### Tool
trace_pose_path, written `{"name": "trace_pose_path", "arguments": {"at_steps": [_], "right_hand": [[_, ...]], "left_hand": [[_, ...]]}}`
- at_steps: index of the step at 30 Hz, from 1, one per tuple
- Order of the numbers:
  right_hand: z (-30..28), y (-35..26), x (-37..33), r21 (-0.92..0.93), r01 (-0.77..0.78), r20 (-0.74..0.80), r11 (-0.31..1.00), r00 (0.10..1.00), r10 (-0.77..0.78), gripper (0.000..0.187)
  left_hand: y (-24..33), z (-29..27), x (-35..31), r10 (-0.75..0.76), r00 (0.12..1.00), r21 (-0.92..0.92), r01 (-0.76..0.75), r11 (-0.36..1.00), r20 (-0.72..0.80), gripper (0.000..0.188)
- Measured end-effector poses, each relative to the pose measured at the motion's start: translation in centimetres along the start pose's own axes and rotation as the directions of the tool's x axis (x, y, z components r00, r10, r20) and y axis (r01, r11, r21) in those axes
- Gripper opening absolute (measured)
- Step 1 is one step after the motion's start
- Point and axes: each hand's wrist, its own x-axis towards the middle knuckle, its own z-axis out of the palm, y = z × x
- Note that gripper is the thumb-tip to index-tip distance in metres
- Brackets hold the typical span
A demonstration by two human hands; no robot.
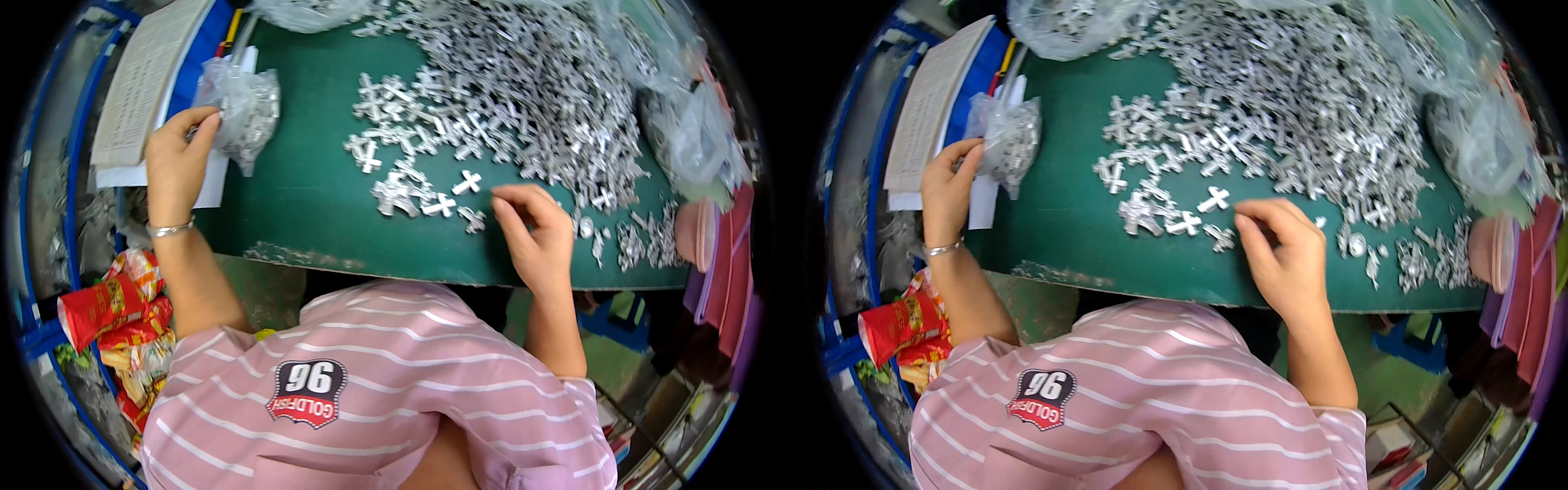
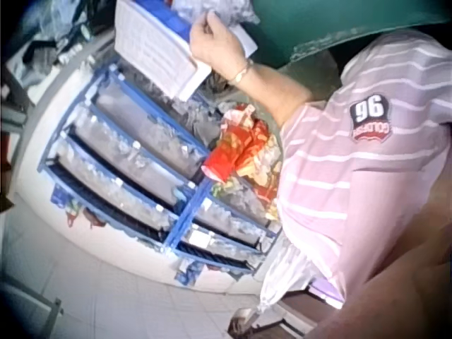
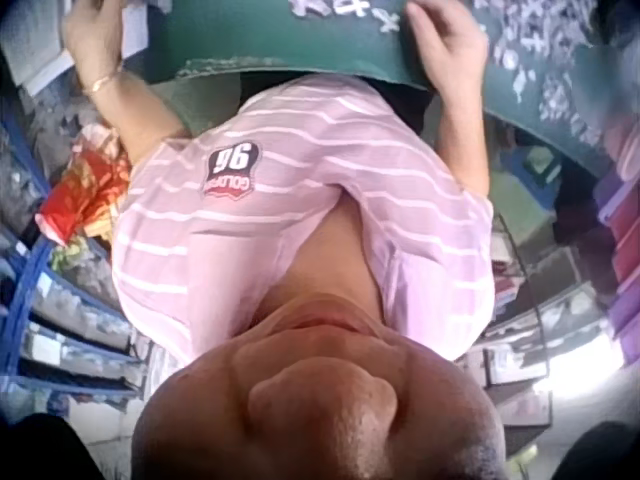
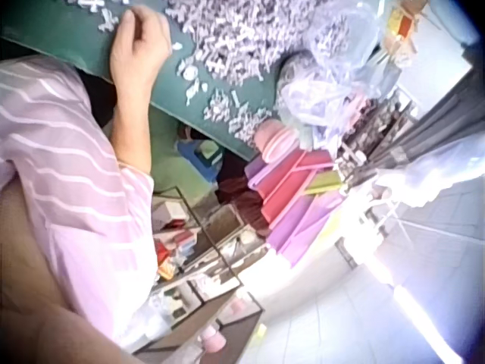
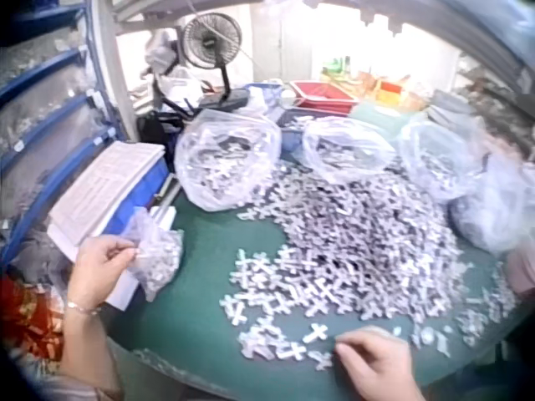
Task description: The person sorts small silver-colored cross-shaped metal pieces on a green table, picking them up and placing them into clear plastic bags. They also handle a bag of white cords and place some into a bag. Another person is visible in the background working with similar items.
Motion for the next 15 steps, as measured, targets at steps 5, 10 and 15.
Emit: {"name": "trace_pose_path", "arguments": {"at_steps": [5,10,15], "right_hand": [[1.4,-0.1,1.4,-0.266,0.222,0.052,0.938,0.975,-0.216,0.017],[1.8,0.7,1.7,-0.382,0.222,-0.001,0.897,0.971,-0.240,0.013],[0.5,-0.2,1.1,0.437,-0.416,0.257,0.797,0.907,0.333,0.016]], "left_hand": [[2.2,1.4,-0.4,-0.026,0.978,-0.327,-0.044,0.944,-0.206,0.024],[9.4,4.8,-4.0,0.019,0.994,-0.640,0.054,0.767,0.107,0.015],[12.4,9.0,-7.3,0.218,0.890,-0.740,0.175,0.650,0.402,0.020]]}}
